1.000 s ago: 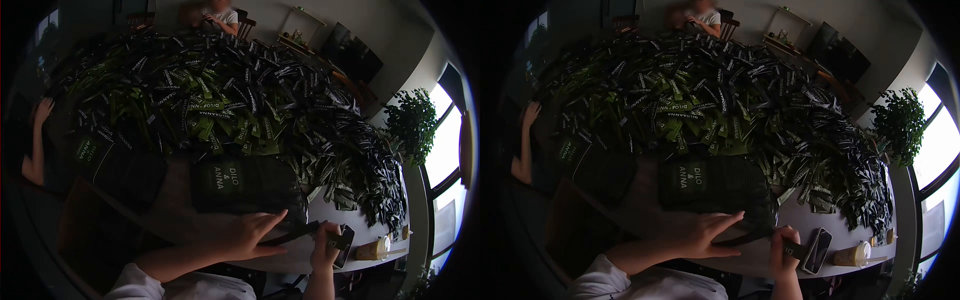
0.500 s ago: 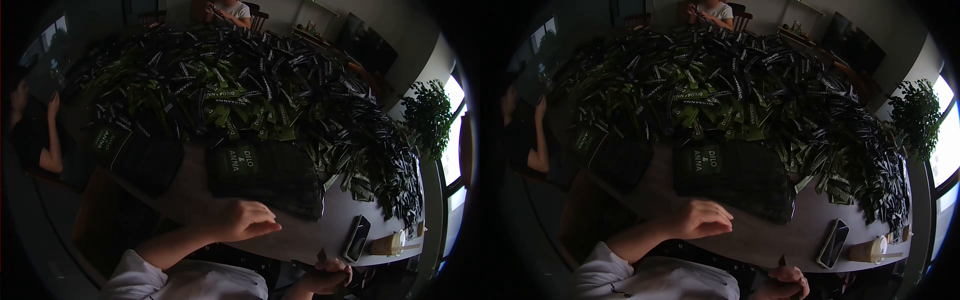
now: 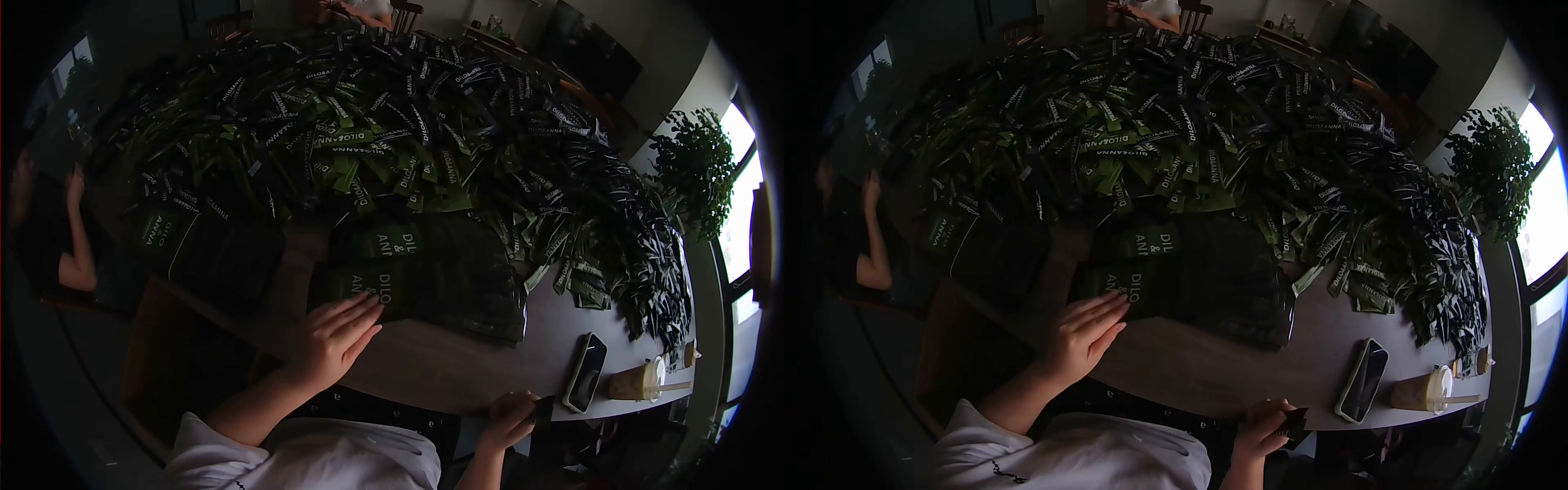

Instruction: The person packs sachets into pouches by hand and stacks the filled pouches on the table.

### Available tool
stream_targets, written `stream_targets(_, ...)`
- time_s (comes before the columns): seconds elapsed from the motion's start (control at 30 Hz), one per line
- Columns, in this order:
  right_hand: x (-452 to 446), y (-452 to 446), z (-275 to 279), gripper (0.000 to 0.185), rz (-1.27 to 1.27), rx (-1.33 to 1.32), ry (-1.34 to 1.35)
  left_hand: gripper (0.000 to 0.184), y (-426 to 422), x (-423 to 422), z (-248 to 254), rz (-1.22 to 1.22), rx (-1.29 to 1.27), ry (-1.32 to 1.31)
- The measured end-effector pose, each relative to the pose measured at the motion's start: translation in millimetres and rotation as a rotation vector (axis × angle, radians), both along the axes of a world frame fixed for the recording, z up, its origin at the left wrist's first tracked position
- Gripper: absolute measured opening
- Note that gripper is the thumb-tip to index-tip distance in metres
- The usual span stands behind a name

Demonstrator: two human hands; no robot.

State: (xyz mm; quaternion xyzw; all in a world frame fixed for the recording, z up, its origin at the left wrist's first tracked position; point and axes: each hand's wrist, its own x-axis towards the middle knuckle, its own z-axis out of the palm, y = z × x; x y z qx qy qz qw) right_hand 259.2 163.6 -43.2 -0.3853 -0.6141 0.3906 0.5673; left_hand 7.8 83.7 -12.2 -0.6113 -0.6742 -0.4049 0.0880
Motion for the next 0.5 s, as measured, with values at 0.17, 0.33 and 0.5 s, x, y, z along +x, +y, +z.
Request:
stream_targets(0.17,-17.7,-19.5,18.7,0.017,0.270,-0.506,0.327,0.027,-42.3,44.3,-9.3,-0.178,-0.093,0.000)
stream_targets(0.33,-42.8,-30.9,25.8,0.026,0.284,-0.373,-0.389,0.023,-52.3,52.7,-16.1,-0.303,-0.193,0.005)
stream_targets(0.5,-57.8,-44.9,30.4,0.037,0.497,0.568,-0.585,0.020,-71.0,49.2,-14.1,-0.339,-0.468,-1.273)
